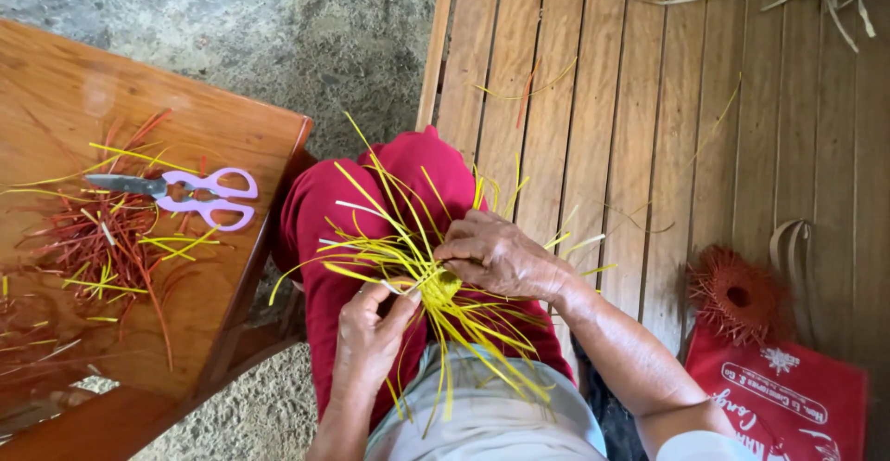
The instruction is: Weaving thin colored strips into a circular structure to create a handicraft
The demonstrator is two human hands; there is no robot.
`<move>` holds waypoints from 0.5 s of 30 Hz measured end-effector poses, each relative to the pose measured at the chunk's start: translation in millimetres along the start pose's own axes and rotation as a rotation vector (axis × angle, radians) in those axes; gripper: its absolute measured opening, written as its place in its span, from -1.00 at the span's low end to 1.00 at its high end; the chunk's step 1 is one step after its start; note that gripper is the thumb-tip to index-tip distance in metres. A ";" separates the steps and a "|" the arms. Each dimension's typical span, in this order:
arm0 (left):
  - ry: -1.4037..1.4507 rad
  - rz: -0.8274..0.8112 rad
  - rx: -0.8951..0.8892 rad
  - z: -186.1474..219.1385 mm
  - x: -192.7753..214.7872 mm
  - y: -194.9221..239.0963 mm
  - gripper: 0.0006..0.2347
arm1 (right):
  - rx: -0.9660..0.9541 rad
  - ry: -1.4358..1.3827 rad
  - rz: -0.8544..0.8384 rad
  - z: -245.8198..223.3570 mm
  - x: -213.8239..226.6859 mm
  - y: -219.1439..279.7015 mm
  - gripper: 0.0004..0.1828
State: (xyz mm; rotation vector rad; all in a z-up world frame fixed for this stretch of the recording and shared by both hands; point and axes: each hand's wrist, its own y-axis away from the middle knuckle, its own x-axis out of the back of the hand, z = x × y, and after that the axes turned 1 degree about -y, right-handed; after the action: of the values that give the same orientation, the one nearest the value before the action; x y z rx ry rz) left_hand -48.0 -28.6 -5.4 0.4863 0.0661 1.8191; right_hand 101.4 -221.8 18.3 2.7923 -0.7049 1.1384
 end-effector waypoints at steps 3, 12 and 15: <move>-0.002 0.024 -0.116 -13.3 -3.8 -1.5 -0.89 | 0.010 0.070 -0.014 0.3 -1.7 -0.3 -0.77; 0.014 0.072 -0.013 -19.1 -12.0 -3.7 -0.84 | 0.100 0.214 0.024 3.1 -4.1 -4.9 -0.83; -0.007 0.069 0.057 -1.7 -9.9 -5.3 -0.82 | 0.022 0.309 0.003 6.2 -4.4 -3.1 -0.56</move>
State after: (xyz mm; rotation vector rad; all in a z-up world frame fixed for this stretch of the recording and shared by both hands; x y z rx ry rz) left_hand -41.7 -35.9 -11.3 0.5410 0.0973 1.8866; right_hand 104.0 -218.5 11.3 2.5443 -0.6679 1.5396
